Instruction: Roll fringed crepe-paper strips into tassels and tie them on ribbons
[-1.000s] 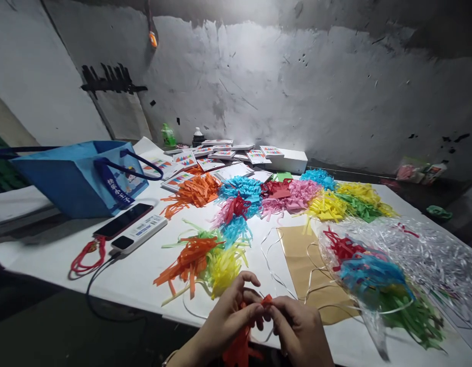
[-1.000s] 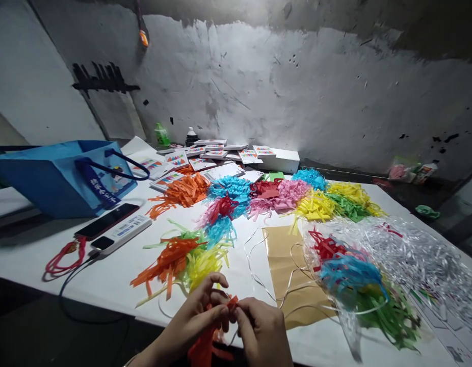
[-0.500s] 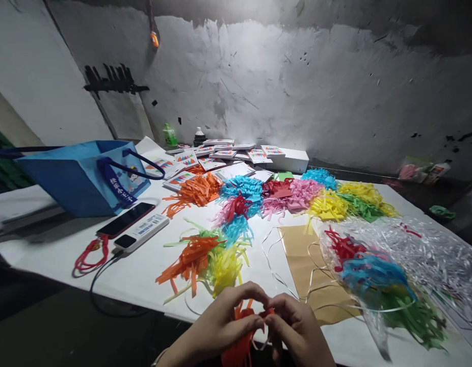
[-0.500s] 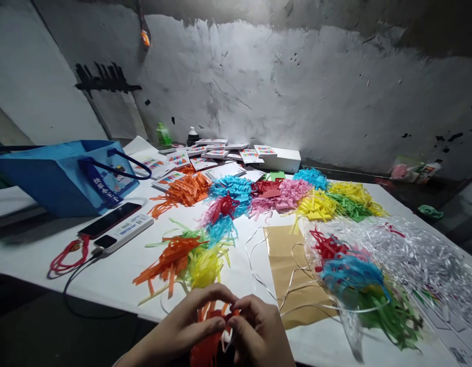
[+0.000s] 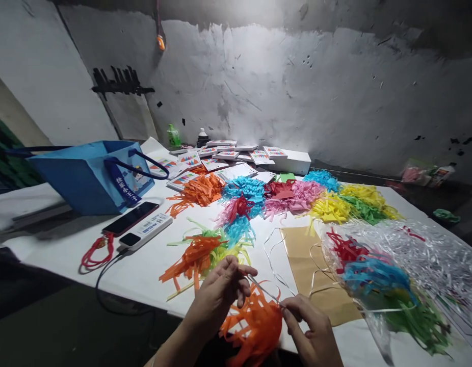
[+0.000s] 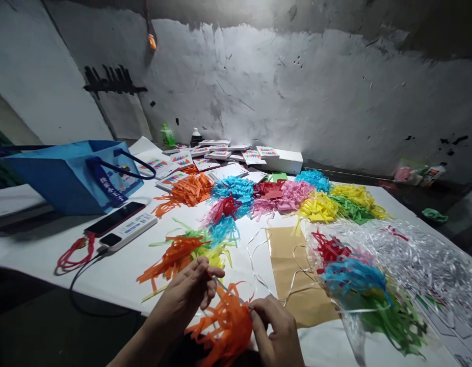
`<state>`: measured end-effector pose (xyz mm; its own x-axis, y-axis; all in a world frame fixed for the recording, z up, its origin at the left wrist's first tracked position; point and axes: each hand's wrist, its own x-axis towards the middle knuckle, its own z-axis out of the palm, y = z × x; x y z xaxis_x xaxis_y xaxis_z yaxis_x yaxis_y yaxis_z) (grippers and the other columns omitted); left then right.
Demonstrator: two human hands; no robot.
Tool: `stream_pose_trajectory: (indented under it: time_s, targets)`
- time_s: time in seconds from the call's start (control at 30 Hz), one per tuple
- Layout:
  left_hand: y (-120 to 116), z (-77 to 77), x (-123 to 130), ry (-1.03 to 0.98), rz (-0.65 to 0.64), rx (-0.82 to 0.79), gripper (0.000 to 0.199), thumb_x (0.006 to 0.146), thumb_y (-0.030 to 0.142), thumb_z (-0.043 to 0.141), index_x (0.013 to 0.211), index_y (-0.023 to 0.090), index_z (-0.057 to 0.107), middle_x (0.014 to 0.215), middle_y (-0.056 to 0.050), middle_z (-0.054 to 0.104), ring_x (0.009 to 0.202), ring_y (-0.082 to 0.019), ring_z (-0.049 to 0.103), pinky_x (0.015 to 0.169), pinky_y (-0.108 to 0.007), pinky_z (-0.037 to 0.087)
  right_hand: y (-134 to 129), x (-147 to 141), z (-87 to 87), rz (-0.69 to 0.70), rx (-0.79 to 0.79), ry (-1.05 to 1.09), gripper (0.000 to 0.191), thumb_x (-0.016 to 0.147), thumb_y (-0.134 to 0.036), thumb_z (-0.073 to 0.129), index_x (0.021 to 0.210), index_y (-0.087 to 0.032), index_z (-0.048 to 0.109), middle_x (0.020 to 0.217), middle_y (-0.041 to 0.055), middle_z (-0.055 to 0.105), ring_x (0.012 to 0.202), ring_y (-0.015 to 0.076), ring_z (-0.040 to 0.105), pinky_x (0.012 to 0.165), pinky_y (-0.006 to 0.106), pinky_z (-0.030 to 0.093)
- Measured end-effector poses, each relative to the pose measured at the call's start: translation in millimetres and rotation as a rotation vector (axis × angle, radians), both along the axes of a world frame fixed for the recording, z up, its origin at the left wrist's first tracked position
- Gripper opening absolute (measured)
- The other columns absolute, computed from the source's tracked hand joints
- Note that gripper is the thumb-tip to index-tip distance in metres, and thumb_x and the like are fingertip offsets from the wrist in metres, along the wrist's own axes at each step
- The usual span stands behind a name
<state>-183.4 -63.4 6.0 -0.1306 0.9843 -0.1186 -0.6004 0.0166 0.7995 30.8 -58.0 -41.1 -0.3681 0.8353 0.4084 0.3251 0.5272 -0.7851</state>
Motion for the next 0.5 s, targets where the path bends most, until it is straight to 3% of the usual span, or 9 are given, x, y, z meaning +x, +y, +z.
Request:
stream_pose_trajectory:
  time_s: [0.1, 0.17, 0.23, 0.3, 0.33, 0.37, 0.4, 0.43, 0.5]
  targets:
    - [7.5, 9.6, -8.4, -0.223, 0.095, -0.144, 0.014, 0.09, 0.014, 0.068, 0.08, 0.013, 0.058, 0.067, -0.001, 0.063, 0.044, -0.003, 0.052, 0.039, -0.009, 0.042, 16.0, 24.8, -11.4, 0.054, 0.136, -0.161, 0.019, 0.1, -0.027, 0.048, 0.104, -0.027, 0.066, 0.086, -0.0004, 0.069, 0.079, 0.0139, 0.066, 0.071, 0.022, 0.051]
    - [12.1, 15.4, -20.3, -0.241, 0.163, -0.134, 0.014, 0.092, 0.007, 0.06, 0.079, 0.012, 0.058, 0.063, 0.002, 0.059, 0.043, -0.001, 0.051, 0.043, -0.007, 0.045, 36.2, 60.1, -13.9, -0.055, 0.309, -0.327, 0.022, 0.098, -0.027, 0.047, 0.109, -0.028, 0.067, 0.091, 0.0019, 0.071, 0.085, 0.0182, 0.068, 0.074, 0.029, 0.052]
    - [14.3, 18.6, -31.3, -0.217, 0.243, -0.081, 0.014, 0.091, 0.01, 0.062, 0.079, 0.014, 0.057, 0.064, 0.003, 0.06, 0.045, -0.003, 0.054, 0.045, -0.008, 0.048, 58.1, 102.0, -8.8, -0.315, 0.546, -0.519, 0.025, 0.096, -0.029, 0.046, 0.1, -0.025, 0.07, 0.092, 0.0061, 0.074, 0.082, 0.025, 0.07, 0.075, 0.041, 0.052]
    - [12.7, 17.5, -34.9, -0.19, 0.33, -0.025, 0.018, 0.086, 0.018, 0.073, 0.078, 0.016, 0.056, 0.064, 0.002, 0.063, 0.049, -0.006, 0.058, 0.047, -0.011, 0.05, 73.4, 131.4, 2.9, -0.741, 0.693, -0.704, 0.034, 0.094, -0.028, 0.039, 0.094, -0.018, 0.072, 0.092, 0.0157, 0.073, 0.08, 0.0348, 0.069, 0.07, 0.051, 0.05]
    - [10.2, 15.1, -32.6, -0.151, 0.353, 0.016, 0.023, 0.083, 0.023, 0.078, 0.079, 0.017, 0.055, 0.065, 0.002, 0.065, 0.051, -0.008, 0.06, 0.048, -0.014, 0.052, 76.7, 135.6, 9.8, -0.901, 0.709, -0.784, 0.036, 0.092, -0.026, 0.038, 0.097, -0.015, 0.072, 0.098, 0.0203, 0.072, 0.081, 0.0383, 0.068, 0.069, 0.054, 0.049]
    - [6.9, 11.5, -27.5, -0.085, 0.353, 0.064, 0.028, 0.08, 0.029, 0.081, 0.08, 0.018, 0.055, 0.066, 0.002, 0.067, 0.053, -0.01, 0.062, 0.048, -0.017, 0.053, 76.5, 130.9, 16.2, -0.966, 0.732, -0.799, 0.036, 0.092, -0.025, 0.038, 0.101, -0.013, 0.071, 0.103, 0.0224, 0.072, 0.083, 0.0399, 0.068, 0.069, 0.055, 0.049]
    - [3.0, 6.9, -20.0, 0.003, 0.327, 0.118, 0.032, 0.08, 0.036, 0.081, 0.081, 0.019, 0.055, 0.067, 0.0, 0.069, 0.054, -0.013, 0.064, 0.049, -0.02, 0.054, 73.2, 117.5, 21.1, -0.923, 0.749, -0.764, 0.034, 0.092, -0.024, 0.04, 0.107, -0.013, 0.069, 0.109, 0.022, 0.071, 0.086, 0.0394, 0.069, 0.071, 0.054, 0.051]
    - [-1.1, 1.4, -11.0, 0.113, 0.277, 0.173, 0.033, 0.081, 0.043, 0.079, 0.082, 0.02, 0.055, 0.069, -0.001, 0.07, 0.055, -0.016, 0.066, 0.05, -0.023, 0.054, 67.1, 96.9, 23.7, -0.768, 0.776, -0.665, 0.032, 0.094, -0.025, 0.044, 0.114, -0.015, 0.066, 0.113, 0.0189, 0.071, 0.089, 0.0359, 0.07, 0.073, 0.05, 0.053]
    - [-8.7, -10.8, 7.4, 0.352, 0.175, 0.272, 0.032, 0.089, 0.051, 0.067, 0.085, 0.02, 0.059, 0.072, -0.005, 0.072, 0.059, -0.02, 0.068, 0.053, -0.028, 0.055, 50.0, 43.4, 21.2, -0.316, 0.694, -0.384, 0.035, 0.098, -0.03, 0.049, 0.13, -0.019, 0.058, 0.119, 0.0126, 0.07, 0.1, 0.027, 0.071, 0.082, 0.038, 0.057]
